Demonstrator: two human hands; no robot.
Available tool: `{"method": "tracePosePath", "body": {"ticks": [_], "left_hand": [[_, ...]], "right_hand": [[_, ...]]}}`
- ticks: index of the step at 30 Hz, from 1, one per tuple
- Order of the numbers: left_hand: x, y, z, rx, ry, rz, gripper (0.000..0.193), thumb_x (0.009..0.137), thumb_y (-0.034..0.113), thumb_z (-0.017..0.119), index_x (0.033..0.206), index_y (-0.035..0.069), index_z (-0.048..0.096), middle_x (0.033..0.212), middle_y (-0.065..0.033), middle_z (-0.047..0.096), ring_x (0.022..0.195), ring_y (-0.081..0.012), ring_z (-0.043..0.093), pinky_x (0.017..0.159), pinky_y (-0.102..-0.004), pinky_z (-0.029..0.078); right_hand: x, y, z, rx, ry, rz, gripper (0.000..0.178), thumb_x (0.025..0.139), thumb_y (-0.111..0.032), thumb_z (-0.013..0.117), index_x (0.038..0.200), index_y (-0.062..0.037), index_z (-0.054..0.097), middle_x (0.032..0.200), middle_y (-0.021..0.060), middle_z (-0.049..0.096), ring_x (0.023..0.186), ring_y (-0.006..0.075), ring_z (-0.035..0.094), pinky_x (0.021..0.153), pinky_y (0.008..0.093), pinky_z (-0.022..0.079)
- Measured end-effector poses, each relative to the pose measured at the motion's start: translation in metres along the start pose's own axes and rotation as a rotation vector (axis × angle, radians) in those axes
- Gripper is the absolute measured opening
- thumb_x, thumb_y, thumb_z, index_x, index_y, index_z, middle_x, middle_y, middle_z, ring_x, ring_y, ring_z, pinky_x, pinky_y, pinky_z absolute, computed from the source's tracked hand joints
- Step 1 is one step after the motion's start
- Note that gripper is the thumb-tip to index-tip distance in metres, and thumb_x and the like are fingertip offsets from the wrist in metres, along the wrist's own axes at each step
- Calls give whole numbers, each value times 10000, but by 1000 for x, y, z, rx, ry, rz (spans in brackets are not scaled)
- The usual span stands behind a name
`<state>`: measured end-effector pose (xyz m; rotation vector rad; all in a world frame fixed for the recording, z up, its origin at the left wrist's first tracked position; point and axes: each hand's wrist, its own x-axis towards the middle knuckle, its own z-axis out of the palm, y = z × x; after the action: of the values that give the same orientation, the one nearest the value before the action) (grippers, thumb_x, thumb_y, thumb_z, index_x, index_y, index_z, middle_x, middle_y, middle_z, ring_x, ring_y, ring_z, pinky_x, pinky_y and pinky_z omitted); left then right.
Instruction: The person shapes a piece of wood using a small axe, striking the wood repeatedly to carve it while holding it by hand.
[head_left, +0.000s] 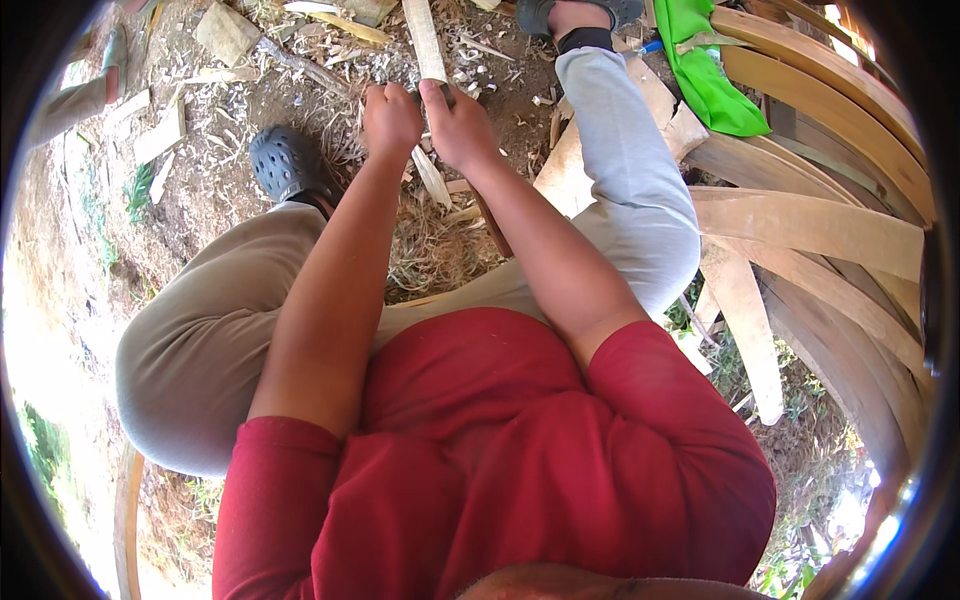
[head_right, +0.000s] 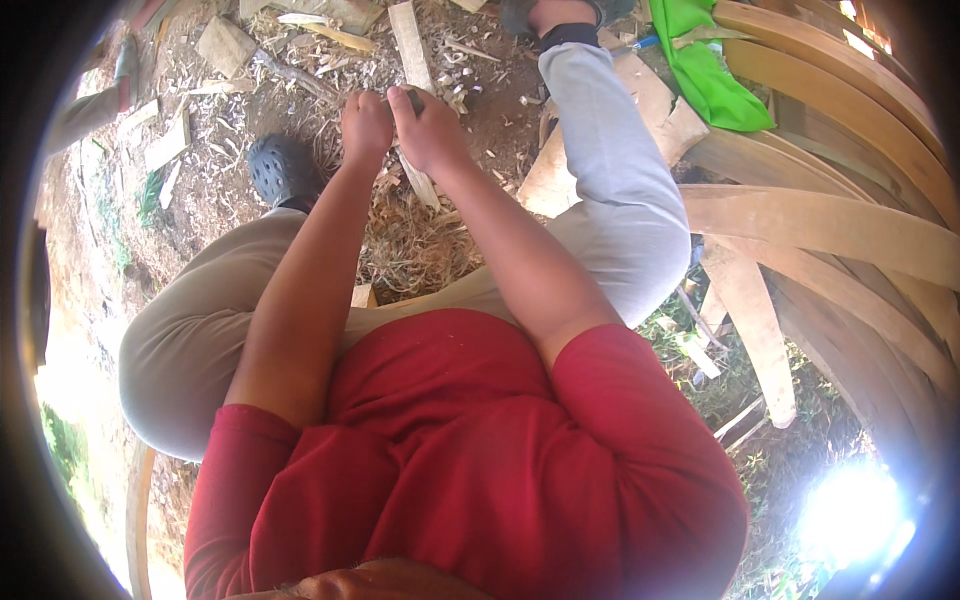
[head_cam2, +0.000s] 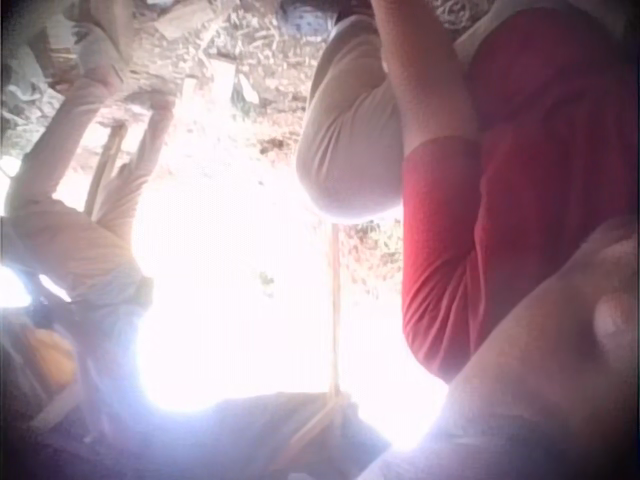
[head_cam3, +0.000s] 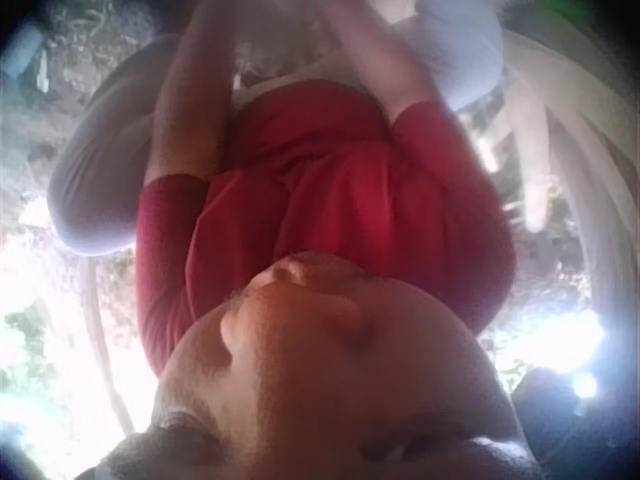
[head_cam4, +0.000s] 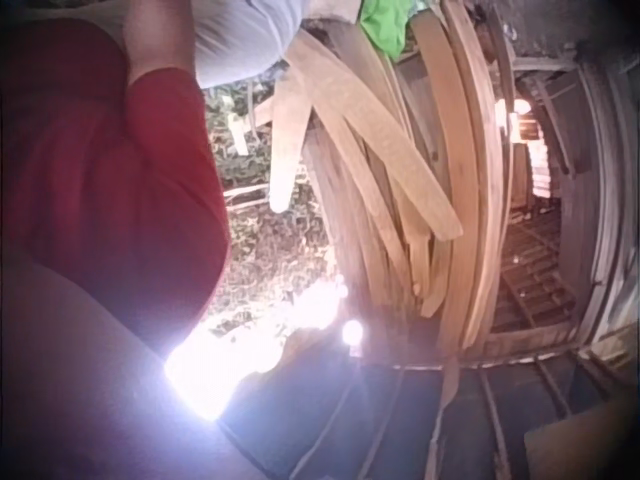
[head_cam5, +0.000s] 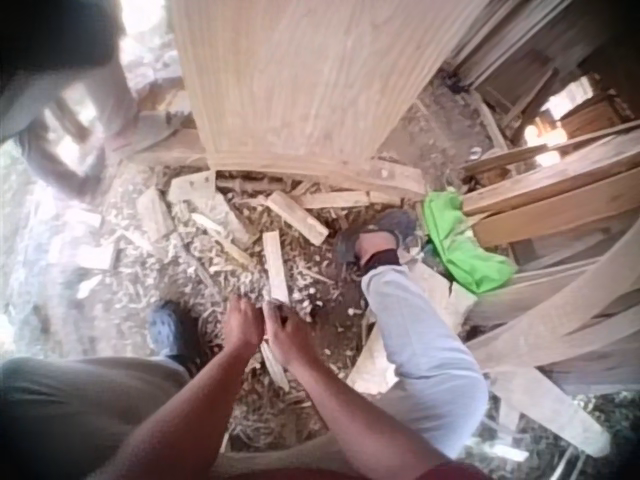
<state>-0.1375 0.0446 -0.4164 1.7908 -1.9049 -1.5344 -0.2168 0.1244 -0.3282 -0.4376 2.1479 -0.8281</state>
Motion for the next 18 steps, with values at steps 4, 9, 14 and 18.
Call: {"method": "tracePosePath", "body": {"ticks": [4,9,14,18], "left_hand": [[-22,33,-8,-78,-12,-87,464,1012,320,414,1087,-94,610,1122,-356,667,1084,-526,626,982,-547,470],[-17,25,-2,-59,29,-88,480,999,326,414,1082,-94,630,1114,-347,675,1080,-511,638,978,-543,479],[-4,18,-2,-185,-20,-124,499,1006,352,417,1108,-94,616,1136,-339,671,1077,-490,638,963,-528,486],[-6,24,-1,-173,4,-144,500,1003,344,423,1120,-103,613,1174,-360,659,1113,-499,627,990,-529,470]], "right_hand": [[10,7,-2,-59,-12,93,659,1061,-605,458,1187,-14,720,1090,258,742,1077,429,704,947,482,533],[14,14,1,17,9,-13,657,1079,-584,427,922,-10,706,866,193,738,823,401,698,805,502,534],[12,-13,6,-204,34,-149,590,1078,-570,437,1019,-64,735,894,179,752,883,378,728,826,483,557],[5,-22,-17,-122,-68,-49,591,1071,-587,449,1137,-84,752,945,186,763,951,379,742,862,475,565]]}}
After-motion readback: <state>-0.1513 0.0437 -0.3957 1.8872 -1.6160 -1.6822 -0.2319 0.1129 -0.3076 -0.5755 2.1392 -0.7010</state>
